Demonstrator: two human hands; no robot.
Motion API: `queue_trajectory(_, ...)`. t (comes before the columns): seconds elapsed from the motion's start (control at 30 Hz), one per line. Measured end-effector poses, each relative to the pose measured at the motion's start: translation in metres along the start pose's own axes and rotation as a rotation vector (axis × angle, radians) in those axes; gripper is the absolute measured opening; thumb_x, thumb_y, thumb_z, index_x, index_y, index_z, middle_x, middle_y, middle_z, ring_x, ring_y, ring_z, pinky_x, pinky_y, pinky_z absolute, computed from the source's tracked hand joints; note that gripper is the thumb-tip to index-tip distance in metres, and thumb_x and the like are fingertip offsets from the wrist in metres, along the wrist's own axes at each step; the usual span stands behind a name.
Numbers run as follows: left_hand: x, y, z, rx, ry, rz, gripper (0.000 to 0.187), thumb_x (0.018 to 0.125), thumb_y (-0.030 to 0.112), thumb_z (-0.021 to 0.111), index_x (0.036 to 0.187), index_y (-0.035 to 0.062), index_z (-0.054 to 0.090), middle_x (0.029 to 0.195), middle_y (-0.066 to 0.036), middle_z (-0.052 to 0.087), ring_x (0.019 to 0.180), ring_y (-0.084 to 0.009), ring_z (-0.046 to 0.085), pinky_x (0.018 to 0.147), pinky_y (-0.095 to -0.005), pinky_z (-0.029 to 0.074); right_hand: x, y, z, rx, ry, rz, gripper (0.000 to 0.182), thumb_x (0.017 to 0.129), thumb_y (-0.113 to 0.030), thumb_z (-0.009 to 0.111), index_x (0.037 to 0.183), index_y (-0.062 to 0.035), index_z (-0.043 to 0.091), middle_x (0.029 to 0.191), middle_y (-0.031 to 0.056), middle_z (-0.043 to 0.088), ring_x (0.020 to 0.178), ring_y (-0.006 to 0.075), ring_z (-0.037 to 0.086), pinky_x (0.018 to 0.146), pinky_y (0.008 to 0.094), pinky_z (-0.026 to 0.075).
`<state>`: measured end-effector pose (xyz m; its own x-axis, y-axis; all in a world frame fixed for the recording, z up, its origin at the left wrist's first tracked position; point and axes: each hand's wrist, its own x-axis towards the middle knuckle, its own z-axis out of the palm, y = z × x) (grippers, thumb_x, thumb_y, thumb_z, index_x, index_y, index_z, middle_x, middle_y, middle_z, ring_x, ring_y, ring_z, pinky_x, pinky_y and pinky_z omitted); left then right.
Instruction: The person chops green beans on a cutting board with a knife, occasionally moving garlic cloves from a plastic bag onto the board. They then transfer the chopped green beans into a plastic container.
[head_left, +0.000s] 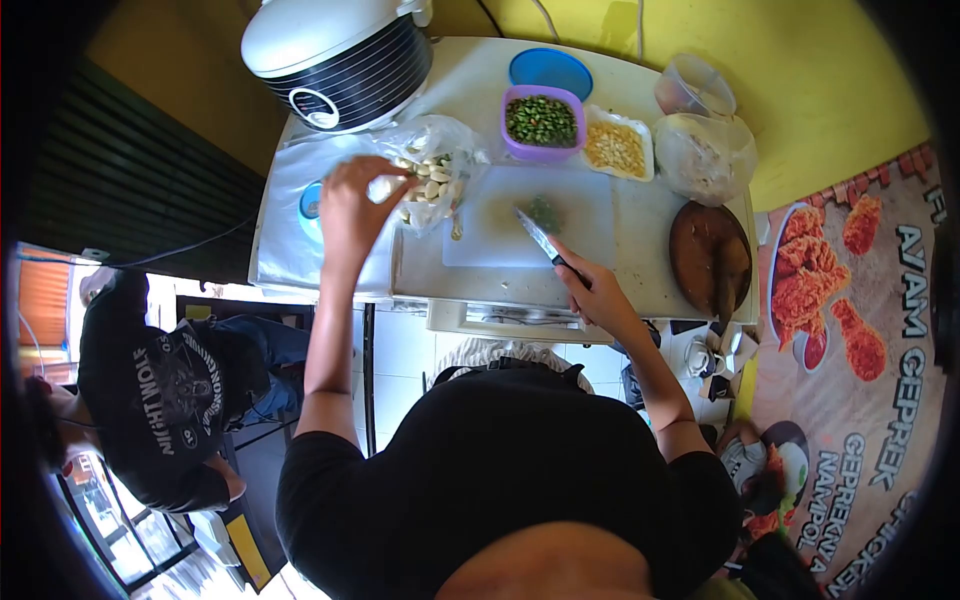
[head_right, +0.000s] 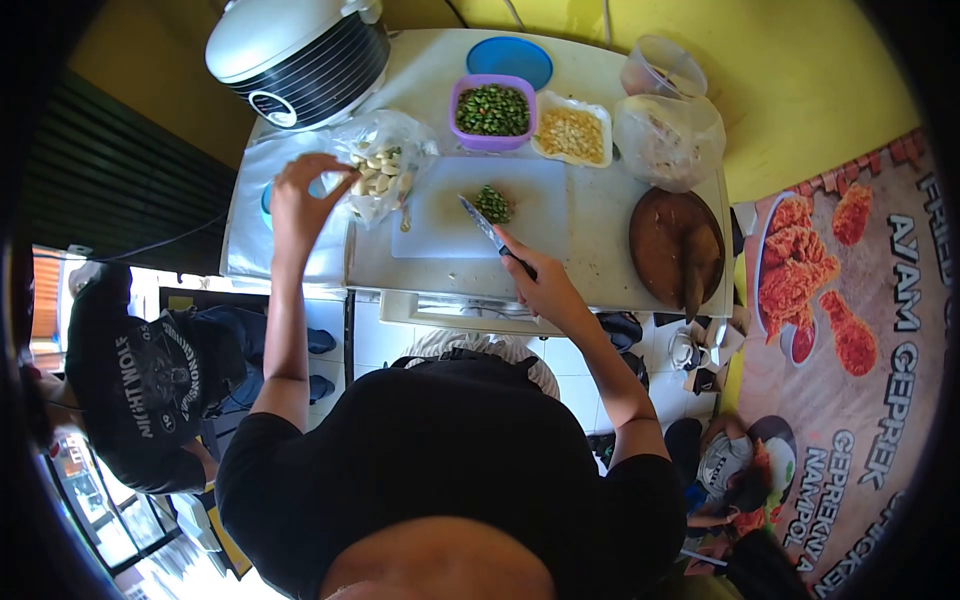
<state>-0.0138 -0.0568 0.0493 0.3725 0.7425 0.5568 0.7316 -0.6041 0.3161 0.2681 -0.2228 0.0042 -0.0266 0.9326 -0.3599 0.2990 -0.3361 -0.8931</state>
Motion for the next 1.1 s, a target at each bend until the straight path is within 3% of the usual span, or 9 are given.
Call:
queue_trajectory(0.1, -0.021, 0.038, 0.02, -0.441, -0.118, -0.048, 0.013, 0.074, 0.02, 0.077, 0.081, 0.0102, 0.073, 0.096, -0.007, 0.068, 0.073, -0.0253, 0.065, 0.069, -0.0332, 0.051, 0.001, 0.003, 0.0, 0.016, 0.03, -0.036, 0.047, 0.099, -0.021, 0.048, 0.144, -0.0265, 0.038, 0.054, -0.0019, 0.042, 0.046, 0.0057, 0.039, 0.041, 0.0235, 0.038)
queue_trajectory(0.23, -0.042, 0.065, 0.065, -0.471, -0.299, -0.165, 0.021, 0.072, 0.024, 0.078, 0.085, 0.0086, 0.073, 0.089, -0.006, 0.066, 0.072, -0.025, 0.064, 0.066, -0.0353, 0.051, -0.001, 0.0, 0.006, 0.011, 0.047, -0.034, 0.047, 0.098, -0.021, 0.049, 0.144, -0.0259, 0.038, 0.054, -0.0019, 0.042, 0.045, 0.006, 0.039, 0.041, 0.024, 0.038)
queue_trajectory(0.3, -0.046, 0.063, 0.088, -0.406, -0.208, -0.128, 0.021, 0.073, 0.026, 0.078, 0.085, 0.0095, 0.073, 0.087, -0.005, 0.065, 0.07, -0.0231, 0.064, 0.064, -0.0339, 0.051, -0.003, 0.002, 0.008, 0.01, 0.062, -0.033, 0.047, 0.098, -0.021, 0.049, 0.144, -0.0258, 0.038, 0.054, -0.0019, 0.042, 0.044, 0.0061, 0.039, 0.041, 0.0242, 0.038)
queue_trajectory(0.53, -0.051, 0.066, 0.097, -0.51, -0.245, -0.302, 0.024, 0.074, 0.028, 0.078, 0.085, 0.0065, 0.074, 0.084, -0.006, 0.064, 0.07, -0.018, 0.064, 0.064, -0.031, 0.051, -0.009, 0.002, 0.011, 0.017, 0.046, -0.067, 0.048, 0.098, -0.018, 0.048, 0.145, -0.0262, 0.037, 0.055, -0.0021, 0.04, 0.045, 0.0061, 0.038, 0.043, 0.0237, 0.038)
queue_trajectory(0.77, -0.052, 0.07, 0.092, -0.511, -0.235, -0.284, 0.021, 0.076, 0.025, 0.077, 0.089, 0.0079, 0.075, 0.084, -0.005, 0.064, 0.068, -0.0176, 0.063, 0.063, -0.0299, 0.05, -0.004, 0.022, 0.016, -0.121, 0.114, -0.227, 0.049, 0.096, -0.015, 0.05, 0.143, -0.0247, 0.039, 0.059, 0.0033, 0.035, 0.052, 0.01, 0.036, 0.054, 0.0249, 0.038)
queue_trajectory(0.9, -0.055, 0.068, 0.092, -0.521, -0.215, -0.239, 0.018, 0.078, 0.021, 0.075, 0.091, 0.009, 0.075, 0.084, -0.005, 0.064, 0.065, -0.0175, 0.061, 0.062, -0.03, 0.049, -0.009, 0.01, 0.014, -0.142, 0.105, -0.203, 0.049, 0.096, -0.014, 0.05, 0.143, -0.0248, 0.039, 0.059, 0.0056, 0.035, 0.052, 0.0114, 0.035, 0.053, 0.0261, 0.038)
queue_trajectory(1.0, -0.057, 0.071, 0.092, -0.534, -0.187, -0.231, 0.017, 0.078, 0.02, 0.074, 0.092, 0.0096, 0.075, 0.083, -0.005, 0.064, 0.064, -0.0176, 0.06, 0.062, -0.0302, 0.049, -0.011, 0.008, 0.017, -0.273, 0.142, -0.251, 0.05, 0.096, -0.013, 0.05, 0.143, -0.0248, 0.039, 0.057, 0.011, 0.04, 0.049, 0.0167, 0.041, 0.055, 0.0293, 0.041)
queue_trajectory(1.07, -0.059, 0.072, 0.092, -0.544, -0.18, -0.237, 0.017, 0.079, 0.02, 0.074, 0.092, 0.0097, 0.075, 0.083, -0.005, 0.064, 0.064, -0.0178, 0.06, 0.061, -0.0302, 0.049, -0.009, 0.009, 0.025, -0.335, 0.167, -0.244, 0.05, 0.095, -0.013, 0.049, 0.143, -0.0247, 0.039, 0.058, 0.0191, 0.049, 0.05, 0.029, 0.051, 0.056, 0.0349, 0.044)
queue_trajectory(1.1, -0.059, 0.072, 0.093, -0.562, -0.188, -0.249, 0.017, 0.078, 0.019, 0.074, 0.092, 0.0099, 0.075, 0.082, -0.005, 0.064, 0.065, -0.018, 0.06, 0.061, -0.0302, 0.049, -0.006, 0.01, 0.028, -0.337, 0.168, -0.245, 0.05, 0.095, -0.013, 0.049, 0.143, -0.0247, 0.039, 0.058, 0.0191, 0.049, 0.05, 0.029, 0.051, 0.056, 0.0349, 0.044)
